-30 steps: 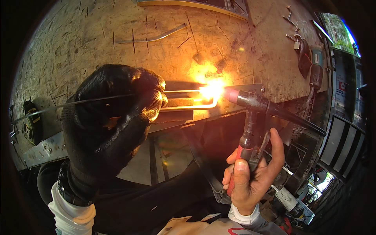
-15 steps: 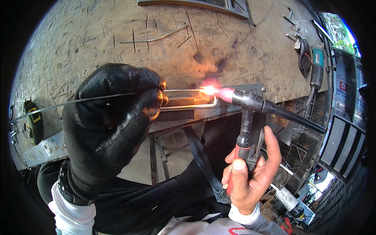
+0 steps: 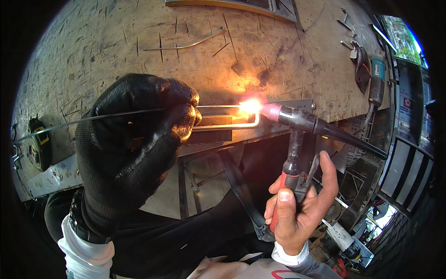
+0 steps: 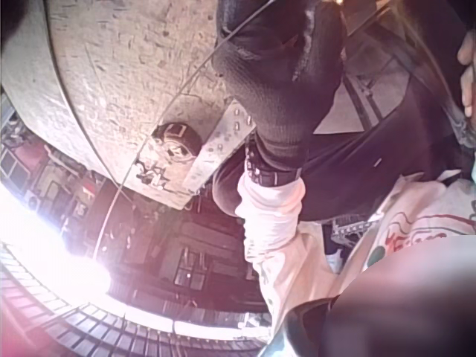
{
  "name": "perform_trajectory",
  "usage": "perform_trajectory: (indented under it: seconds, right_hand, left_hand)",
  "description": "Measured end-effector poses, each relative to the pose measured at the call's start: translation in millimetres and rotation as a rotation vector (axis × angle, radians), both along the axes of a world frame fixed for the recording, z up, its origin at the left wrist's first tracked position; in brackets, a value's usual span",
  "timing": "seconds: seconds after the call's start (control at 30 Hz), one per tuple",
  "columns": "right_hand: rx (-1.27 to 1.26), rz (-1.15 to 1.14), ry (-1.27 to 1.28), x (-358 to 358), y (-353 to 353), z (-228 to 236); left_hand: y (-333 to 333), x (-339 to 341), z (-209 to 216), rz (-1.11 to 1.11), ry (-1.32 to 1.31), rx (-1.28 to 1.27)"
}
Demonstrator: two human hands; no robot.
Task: The person welds small metal pieces onto a metal bar using a handheld welding torch and filler rod. They repeatedly position the pieces, apply the torch to melt the metal, and add filler material to create welds. The person also uses a hammer to tap the welded pieces into place.
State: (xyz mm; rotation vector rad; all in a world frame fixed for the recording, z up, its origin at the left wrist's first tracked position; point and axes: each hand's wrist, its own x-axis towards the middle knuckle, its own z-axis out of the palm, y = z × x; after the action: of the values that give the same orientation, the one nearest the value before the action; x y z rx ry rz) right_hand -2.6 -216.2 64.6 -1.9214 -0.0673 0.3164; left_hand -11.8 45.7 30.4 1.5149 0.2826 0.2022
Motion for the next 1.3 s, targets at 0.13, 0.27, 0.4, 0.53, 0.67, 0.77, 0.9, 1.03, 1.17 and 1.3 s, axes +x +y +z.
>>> perform_trajectory:
  seconds: [0.13,0.27,0.4,0.53,0.67,0.77,0.9,1.03,1.17,1.3]
  right_hand:
    - [-0.002,0.001,0.001,-0.5,-1.2,-2.2]
    - [-0.017,0.029,-0.035,-0.2,-0.6,-5.4]
    - [-0.034,-0.048,-0.07,-5.3,3.0,-7.1]
    - [-0.133,0.01,-0.099,-2.2,-0.4,-4.3]
    - [-0.003,0.003,-0.047,1.8,-3.0,-1.7]
    - [0.028,-0.01,-0.006,2.1,-2.6,-0.3]
    - [-0.011,0.017,-0.005,2.5,-2.3,0.0]
    - [-0.005,0.033,0.011,0.9,-2.9,-2.4]
    - [0.008,-0.017,-0.034,-2.3,-4.9,-7.4]
    - [-0.166,0.091,-0.102,0.5,-10.6,-8.4]
  left_hand:
    - [4.1,-1.1,-2.2,-0.041,0.004,0.163]
    - [4.7,-1.8,-1.1,-0.038,0.042,0.095]
    - [4.0,-1.5,-2.0,-0.048,0.043,0.065]
    - [6.0,-4.9,1.1,-0.067,0.047,0.042]
    - [7.5,-6.5,3.3,-0.1,0.051,-0.014]
    - [4.2,-4.0,0.4,-0.08,0.015,-0.024]
    - [-2.3,-1.1,-2.9,-0.007,-0.042,-0.05]
    - [1.0,-1.5,-2.3,-0.024,0.034,0.077]
    - [3.4,-3.2,-5.6,-0.028,0.048,0.134]
    - [7.3,-6.3,-2.2,-0.037,0.108,0.205]
